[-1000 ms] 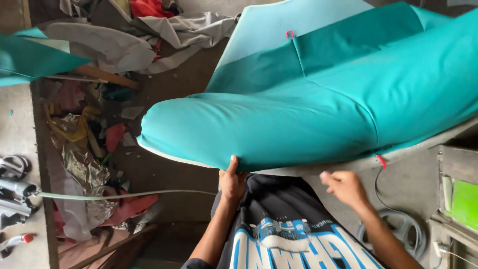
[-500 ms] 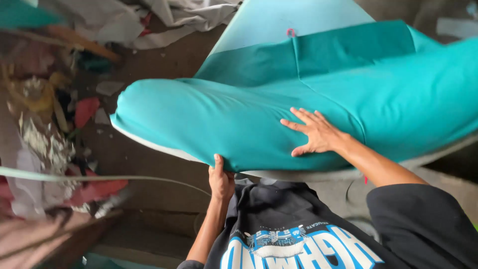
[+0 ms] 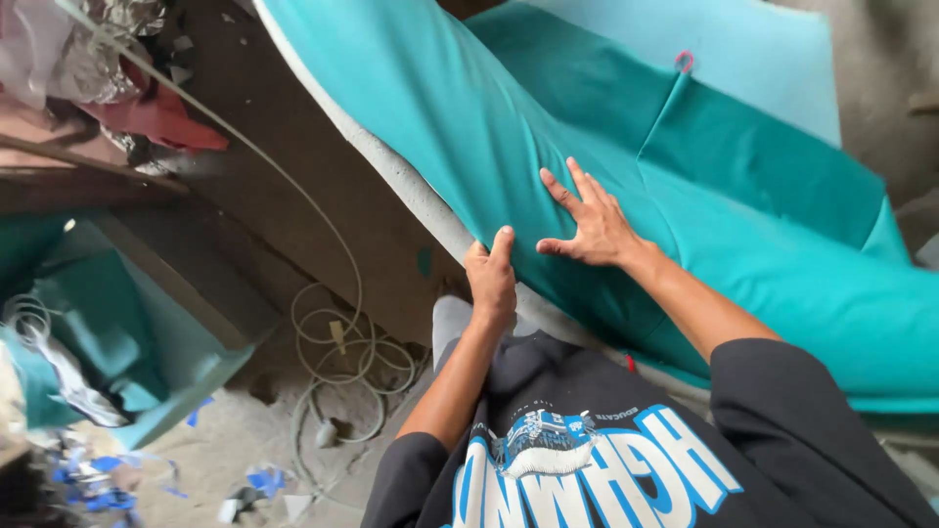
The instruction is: The person stretches a teal fabric cover over a chair frame and secures it using a pneumatic staple gun. They repeatedly pull the fabric taut and apply staples along the edges of the foam base to attach the material.
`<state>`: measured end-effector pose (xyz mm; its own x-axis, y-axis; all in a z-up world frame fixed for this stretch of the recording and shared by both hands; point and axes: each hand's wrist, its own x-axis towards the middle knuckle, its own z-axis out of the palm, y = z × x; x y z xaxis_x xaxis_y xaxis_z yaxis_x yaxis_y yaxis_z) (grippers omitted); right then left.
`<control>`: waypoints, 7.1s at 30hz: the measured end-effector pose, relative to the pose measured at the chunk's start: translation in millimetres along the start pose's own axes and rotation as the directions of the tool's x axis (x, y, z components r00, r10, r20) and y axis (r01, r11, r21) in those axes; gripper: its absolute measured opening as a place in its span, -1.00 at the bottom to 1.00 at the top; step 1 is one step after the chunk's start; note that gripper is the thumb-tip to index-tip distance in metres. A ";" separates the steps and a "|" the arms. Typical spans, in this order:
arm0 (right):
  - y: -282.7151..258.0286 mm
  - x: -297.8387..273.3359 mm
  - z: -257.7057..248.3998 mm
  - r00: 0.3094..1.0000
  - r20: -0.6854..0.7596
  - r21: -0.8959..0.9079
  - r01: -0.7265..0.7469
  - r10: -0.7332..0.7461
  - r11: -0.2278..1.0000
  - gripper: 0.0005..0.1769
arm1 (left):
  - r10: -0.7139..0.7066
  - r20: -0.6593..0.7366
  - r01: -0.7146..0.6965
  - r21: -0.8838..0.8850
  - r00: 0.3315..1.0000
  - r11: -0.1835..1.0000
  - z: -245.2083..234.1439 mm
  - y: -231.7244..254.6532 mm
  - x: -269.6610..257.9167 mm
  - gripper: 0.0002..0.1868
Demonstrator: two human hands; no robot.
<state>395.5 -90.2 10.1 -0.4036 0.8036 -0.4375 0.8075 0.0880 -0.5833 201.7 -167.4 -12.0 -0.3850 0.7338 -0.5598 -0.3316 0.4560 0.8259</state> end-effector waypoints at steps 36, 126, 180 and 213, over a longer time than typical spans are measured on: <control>91.8 -38.2 -8.4 0.993 0.100 0.173 0.038 -0.056 0.984 0.58 | -0.290 -0.228 0.296 -0.005 0.930 0.955 86.9 10.6 -112.7 -0.59; -16.2 -77.4 -6.4 0.923 0.289 -0.664 0.385 -0.256 0.641 0.42 | 0.133 -0.167 -0.021 0.543 0.977 0.839 36.2 -78.0 -121.9 -0.57; -43.5 -75.8 -2.5 0.963 0.259 -0.777 0.251 -0.071 0.577 0.60 | -0.127 -0.171 0.171 0.272 0.977 0.947 53.4 -111.9 -144.2 -0.13; 36.5 -75.7 51.1 0.821 -0.225 -0.732 0.212 -0.524 0.647 0.80 | 0.174 -0.566 0.093 0.412 0.806 0.907 -267.6 89.4 97.6 -0.54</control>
<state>433.5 -177.9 -13.1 -0.6575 0.7467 0.1006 0.7522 0.6582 0.0311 -96.0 -189.8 -10.9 -0.8556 0.3853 -0.3455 0.0179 0.6892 0.7244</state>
